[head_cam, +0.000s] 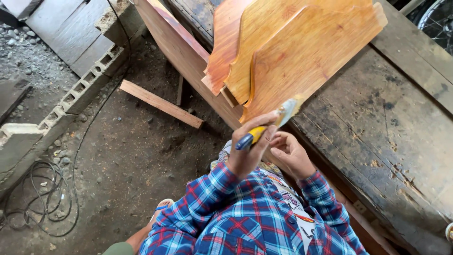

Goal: The person uses a brush to apply a finish to two wooden pieces on a workbench. They systematically brush the surfaces and edges of the pieces, flipping them over to cover all sides.

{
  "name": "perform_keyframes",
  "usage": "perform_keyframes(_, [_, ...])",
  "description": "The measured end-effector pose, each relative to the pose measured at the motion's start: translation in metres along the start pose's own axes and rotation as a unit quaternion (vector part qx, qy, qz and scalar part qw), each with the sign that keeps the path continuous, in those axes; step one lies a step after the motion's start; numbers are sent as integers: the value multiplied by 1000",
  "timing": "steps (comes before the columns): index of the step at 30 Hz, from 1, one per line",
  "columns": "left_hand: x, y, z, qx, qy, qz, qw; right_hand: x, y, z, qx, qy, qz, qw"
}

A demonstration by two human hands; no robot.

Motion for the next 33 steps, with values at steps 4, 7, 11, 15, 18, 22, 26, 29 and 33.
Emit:
perform_keyframes(4, [-2, -28, 39, 16, 52, -8, 998, 0, 88, 0, -37, 10, -114, 993])
perform_keyframes(7, [1, -46, 77, 45, 128, 34, 990, -5, 103, -13, -24, -1, -167, 986])
perform_keyframes(11, [6, -50, 115, 57, 196, 95, 974, -15, 47, -50, -154, -18, -213, 965])
perform_keyframes(15, [0, -40, 129, -48, 172, 73, 981, -25, 53, -47, -199, 16, -196, 960])
perform_keyframes(18, [-31, -19, 122, -105, 95, -35, 989, -26, 55, -49, -212, 46, -198, 956])
perform_keyframes(22, [-73, -9, 106, -181, -13, -93, 979, -30, 75, -48, -239, 67, -203, 947])
perform_keyframes(26, [-104, -16, 74, -332, -133, -207, 911, -32, 83, -46, -245, 89, -185, 948])
perform_keyframes(29, [-109, -21, 50, -444, -194, -269, 832, -34, 88, -45, -250, 102, -178, 946])
perform_keyframes(33, [-91, -20, 19, -567, -324, -293, 699, -35, 91, -44, -266, 138, -167, 939])
Point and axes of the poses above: each hand's wrist, its own x-axis away from the middle knuckle, its own z-axis out of the back of the hand, y = z × x, the point moved 7 cm from there along -x, towards the middle knuckle, and after that the axes turned 12 degrees about -y, right-handed, at the moved point
